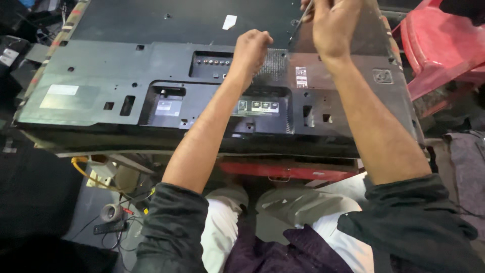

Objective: The person places a flat-screen television face-down on a workbench and uses a screwdriver to remove multiple screws from the back panel. The person systematically unscrews fasteners along the edges and center of the panel.

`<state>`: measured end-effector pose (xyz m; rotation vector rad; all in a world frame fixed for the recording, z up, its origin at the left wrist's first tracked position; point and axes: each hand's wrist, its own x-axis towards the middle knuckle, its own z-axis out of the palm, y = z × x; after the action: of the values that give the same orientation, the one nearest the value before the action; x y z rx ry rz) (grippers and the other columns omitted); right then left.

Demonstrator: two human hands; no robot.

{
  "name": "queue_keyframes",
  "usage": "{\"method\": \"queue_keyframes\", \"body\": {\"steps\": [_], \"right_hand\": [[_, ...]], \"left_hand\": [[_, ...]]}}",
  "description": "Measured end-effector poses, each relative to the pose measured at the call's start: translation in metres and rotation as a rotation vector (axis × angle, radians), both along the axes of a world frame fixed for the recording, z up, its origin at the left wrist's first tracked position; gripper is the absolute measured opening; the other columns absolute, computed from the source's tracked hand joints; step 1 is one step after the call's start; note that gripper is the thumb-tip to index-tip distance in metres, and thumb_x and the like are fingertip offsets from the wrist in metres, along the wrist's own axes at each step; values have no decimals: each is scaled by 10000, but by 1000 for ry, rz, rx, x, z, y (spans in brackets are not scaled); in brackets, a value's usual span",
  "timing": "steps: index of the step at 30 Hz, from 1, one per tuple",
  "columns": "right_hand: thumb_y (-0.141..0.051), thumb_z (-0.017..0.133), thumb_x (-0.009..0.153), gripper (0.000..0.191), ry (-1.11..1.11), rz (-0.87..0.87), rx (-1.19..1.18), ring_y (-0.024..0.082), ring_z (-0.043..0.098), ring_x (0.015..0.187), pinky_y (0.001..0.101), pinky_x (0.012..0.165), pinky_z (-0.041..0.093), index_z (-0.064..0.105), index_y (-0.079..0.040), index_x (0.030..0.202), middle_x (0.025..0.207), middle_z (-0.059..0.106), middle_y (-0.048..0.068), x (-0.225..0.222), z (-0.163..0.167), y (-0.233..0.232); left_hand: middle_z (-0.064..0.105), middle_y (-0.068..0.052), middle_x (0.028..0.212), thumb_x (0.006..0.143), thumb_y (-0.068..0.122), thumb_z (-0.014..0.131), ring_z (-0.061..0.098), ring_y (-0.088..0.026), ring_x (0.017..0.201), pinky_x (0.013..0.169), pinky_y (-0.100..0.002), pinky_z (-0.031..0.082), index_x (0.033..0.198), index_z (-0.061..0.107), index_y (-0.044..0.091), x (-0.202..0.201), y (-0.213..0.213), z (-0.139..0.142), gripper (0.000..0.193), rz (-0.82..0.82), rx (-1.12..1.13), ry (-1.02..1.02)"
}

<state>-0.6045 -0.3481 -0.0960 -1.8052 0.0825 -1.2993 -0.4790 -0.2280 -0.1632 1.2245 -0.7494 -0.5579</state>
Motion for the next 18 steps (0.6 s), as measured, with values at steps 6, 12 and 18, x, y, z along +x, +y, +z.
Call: {"method": "queue_keyframes", "body": {"steps": [6,12,18], "right_hand": [[-130,640,1124,219,78,-36,-53,74,665,698,239,605,559,665,25,971,815,701,37,2,-11,7],[-102,629,1116,153,122,-21,-90,74,689,760,245,650,592,652,17,1023,846,702,35,3,-15,12],[-71,647,1112,126,129,-7,-91,82,673,756,252,652,578,633,4,1012,837,698,39,4,-17,15]], "left_hand": [[521,14,558,990,364,639,380,-74,401,377,-275,226,712,637,55,0,-19,14,416,-104,70,330],[569,22,644,1002,245,662,444,-57,553,495,-274,339,978,786,16,-12,-32,3,262,-1,-9,-227],[711,-121,717,957,213,679,657,-176,634,630,-342,526,1042,765,35,-17,-30,2,215,113,139,-589]]}}
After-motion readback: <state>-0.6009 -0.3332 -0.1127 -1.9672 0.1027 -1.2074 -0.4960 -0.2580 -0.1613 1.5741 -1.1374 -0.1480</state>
